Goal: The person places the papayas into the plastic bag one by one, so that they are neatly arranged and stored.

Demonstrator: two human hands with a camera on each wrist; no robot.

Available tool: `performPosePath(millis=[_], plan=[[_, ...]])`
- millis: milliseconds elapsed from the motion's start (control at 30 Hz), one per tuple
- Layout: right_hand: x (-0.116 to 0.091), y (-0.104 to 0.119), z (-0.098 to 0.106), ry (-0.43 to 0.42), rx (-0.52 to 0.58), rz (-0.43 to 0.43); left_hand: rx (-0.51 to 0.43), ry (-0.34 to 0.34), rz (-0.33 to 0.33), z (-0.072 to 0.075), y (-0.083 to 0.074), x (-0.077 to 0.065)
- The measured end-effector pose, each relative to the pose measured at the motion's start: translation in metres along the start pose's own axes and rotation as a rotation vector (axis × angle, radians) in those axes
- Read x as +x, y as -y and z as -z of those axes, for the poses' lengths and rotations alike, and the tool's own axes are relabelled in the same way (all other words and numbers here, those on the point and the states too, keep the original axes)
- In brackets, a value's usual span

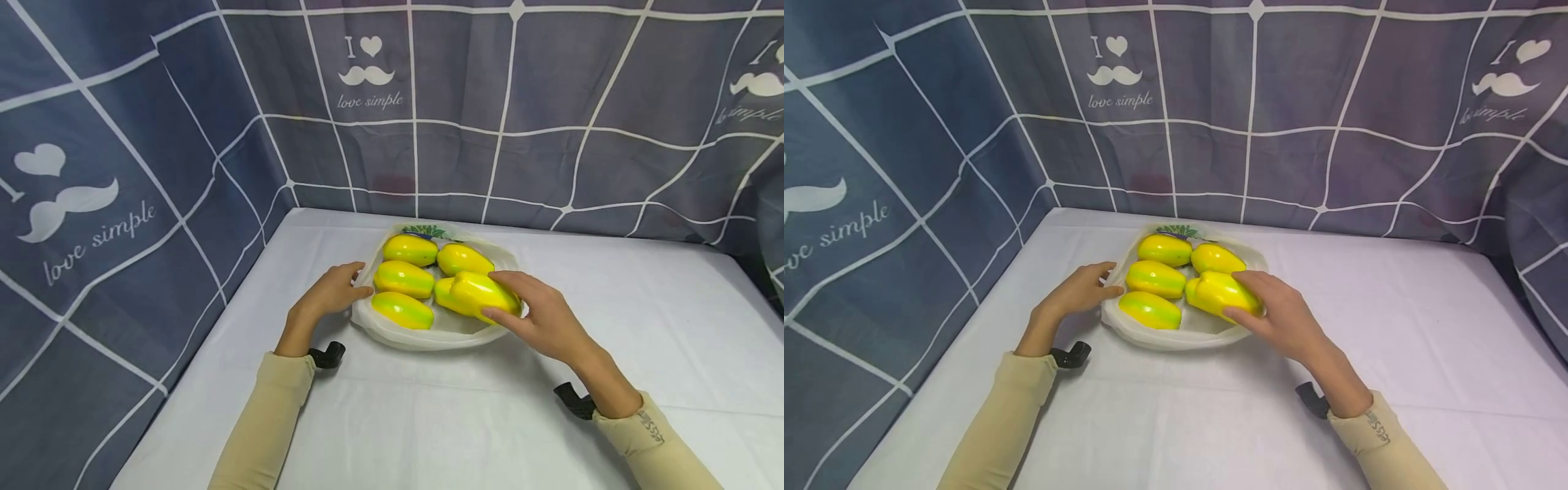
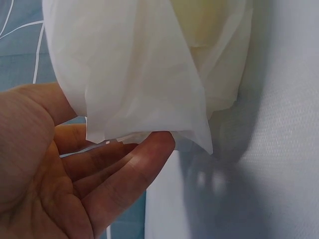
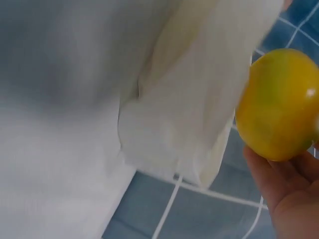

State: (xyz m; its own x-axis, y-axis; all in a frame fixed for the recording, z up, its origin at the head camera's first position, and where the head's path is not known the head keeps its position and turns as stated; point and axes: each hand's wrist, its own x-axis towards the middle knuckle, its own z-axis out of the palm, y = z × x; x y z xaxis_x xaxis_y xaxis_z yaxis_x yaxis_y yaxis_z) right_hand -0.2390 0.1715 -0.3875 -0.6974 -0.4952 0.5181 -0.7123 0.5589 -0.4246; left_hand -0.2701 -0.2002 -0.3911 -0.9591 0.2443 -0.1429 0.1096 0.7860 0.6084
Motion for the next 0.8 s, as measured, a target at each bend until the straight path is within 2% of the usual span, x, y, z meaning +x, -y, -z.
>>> performPosePath(millis=[367,633,800], plan=[[0.011,0.012,-0.025,0.032,0.050,-0.025,0.001,0.001,0.001,0.001,-0.002,0.000],[0.011,0.020,-0.032,0.092,0.062,-0.082,0.003,0.003,0.000,0.001,0.000,0.000],[0.011,0.025,-0.032,0.119,0.019,-0.084,0.000,0.006,0.005,0.001,0.001,0.001]])
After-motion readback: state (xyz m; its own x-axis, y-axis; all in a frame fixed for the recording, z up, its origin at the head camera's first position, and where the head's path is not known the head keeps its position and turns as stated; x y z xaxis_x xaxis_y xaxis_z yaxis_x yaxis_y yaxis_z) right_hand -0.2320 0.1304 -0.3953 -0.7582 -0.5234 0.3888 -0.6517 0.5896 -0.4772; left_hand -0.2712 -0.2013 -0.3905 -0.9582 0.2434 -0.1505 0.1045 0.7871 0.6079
